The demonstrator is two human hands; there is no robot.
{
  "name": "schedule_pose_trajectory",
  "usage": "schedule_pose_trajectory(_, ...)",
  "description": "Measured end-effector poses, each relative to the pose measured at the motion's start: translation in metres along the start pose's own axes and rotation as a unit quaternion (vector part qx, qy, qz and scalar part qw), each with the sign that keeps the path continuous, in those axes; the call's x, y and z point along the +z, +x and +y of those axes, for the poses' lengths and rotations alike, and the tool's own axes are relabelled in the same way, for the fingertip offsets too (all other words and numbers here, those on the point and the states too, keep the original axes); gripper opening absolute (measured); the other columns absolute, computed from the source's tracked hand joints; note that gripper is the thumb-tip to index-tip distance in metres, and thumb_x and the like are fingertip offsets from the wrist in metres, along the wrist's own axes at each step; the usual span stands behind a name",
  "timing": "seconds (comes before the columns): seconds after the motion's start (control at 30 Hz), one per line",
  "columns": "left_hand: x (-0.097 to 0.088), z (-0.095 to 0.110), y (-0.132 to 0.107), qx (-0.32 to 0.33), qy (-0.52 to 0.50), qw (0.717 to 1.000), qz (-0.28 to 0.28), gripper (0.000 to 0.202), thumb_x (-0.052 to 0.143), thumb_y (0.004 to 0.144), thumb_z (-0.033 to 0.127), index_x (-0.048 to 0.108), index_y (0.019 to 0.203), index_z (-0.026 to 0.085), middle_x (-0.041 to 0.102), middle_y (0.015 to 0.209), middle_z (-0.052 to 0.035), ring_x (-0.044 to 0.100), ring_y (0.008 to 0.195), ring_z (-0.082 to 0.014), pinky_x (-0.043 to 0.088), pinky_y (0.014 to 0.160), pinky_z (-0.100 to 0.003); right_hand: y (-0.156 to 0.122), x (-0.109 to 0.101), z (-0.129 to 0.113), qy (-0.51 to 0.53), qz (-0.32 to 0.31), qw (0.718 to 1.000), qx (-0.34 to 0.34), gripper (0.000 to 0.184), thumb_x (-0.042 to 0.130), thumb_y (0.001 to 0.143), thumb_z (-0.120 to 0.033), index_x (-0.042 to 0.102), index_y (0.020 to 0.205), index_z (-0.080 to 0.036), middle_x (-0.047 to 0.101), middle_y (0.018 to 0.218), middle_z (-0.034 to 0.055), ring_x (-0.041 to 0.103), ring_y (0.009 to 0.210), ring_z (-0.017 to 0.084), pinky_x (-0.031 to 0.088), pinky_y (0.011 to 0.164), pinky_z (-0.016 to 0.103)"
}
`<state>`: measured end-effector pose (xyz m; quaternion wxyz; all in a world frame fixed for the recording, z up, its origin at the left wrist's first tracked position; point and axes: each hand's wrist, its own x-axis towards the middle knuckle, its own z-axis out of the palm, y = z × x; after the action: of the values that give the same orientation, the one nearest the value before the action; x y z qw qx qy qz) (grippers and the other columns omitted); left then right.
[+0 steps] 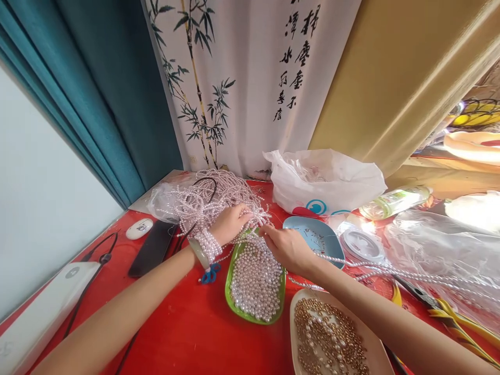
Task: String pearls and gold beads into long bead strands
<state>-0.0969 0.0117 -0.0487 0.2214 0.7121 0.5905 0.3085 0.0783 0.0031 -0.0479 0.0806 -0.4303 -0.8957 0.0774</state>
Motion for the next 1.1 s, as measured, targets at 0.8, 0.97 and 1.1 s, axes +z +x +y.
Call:
schedule_pose_trajectory(0.8,0.003,-0.015,0.005,-0.017,-0.051,0.997,0.051,0.01,0.043,0.074,0.015,0.049,0.081,0.018,0.056,0.062,0.0018,0.051,0.054,-0.0125,0.036,0.055,-0.023,0.03,-0.003,-0.009,0.106,0.051,0.988,0.096,0.016,0.045,0.069,-0.022,0.059,0.063,-0.018,0.059,0.059,0.0011,0.048,0.054,0.01,0.03,0.051,0.02)
schedule_pose_trajectory(0.97,0.0,-0.017,0.003,-0.029,-0.149,0.988,0.025,0.01,0.042,0.075,0.014,0.045,0.083,0.018,0.06,0.057,0.0028,0.056,0.053,-0.0131,0.039,0.059,-0.024,0.007,-0.024,0.011,0.09,0.049,0.986,0.134,0.014,0.045,0.064,-0.021,0.055,0.057,-0.016,0.055,0.054,0.0018,0.044,0.05,0.01,0.029,0.049,0.022)
schedule_pose_trajectory(1.1,-0.001,-0.019,0.001,-0.025,-0.166,0.986,0.02,0.009,0.042,0.076,0.013,0.045,0.082,0.019,0.058,0.056,0.0033,0.055,0.053,-0.0123,0.037,0.056,-0.023,-0.025,-0.041,0.038,0.164,-0.068,0.976,0.126,0.016,0.04,0.069,-0.024,0.052,0.06,-0.017,0.049,0.049,-0.0024,0.042,0.044,0.008,0.03,0.045,0.02)
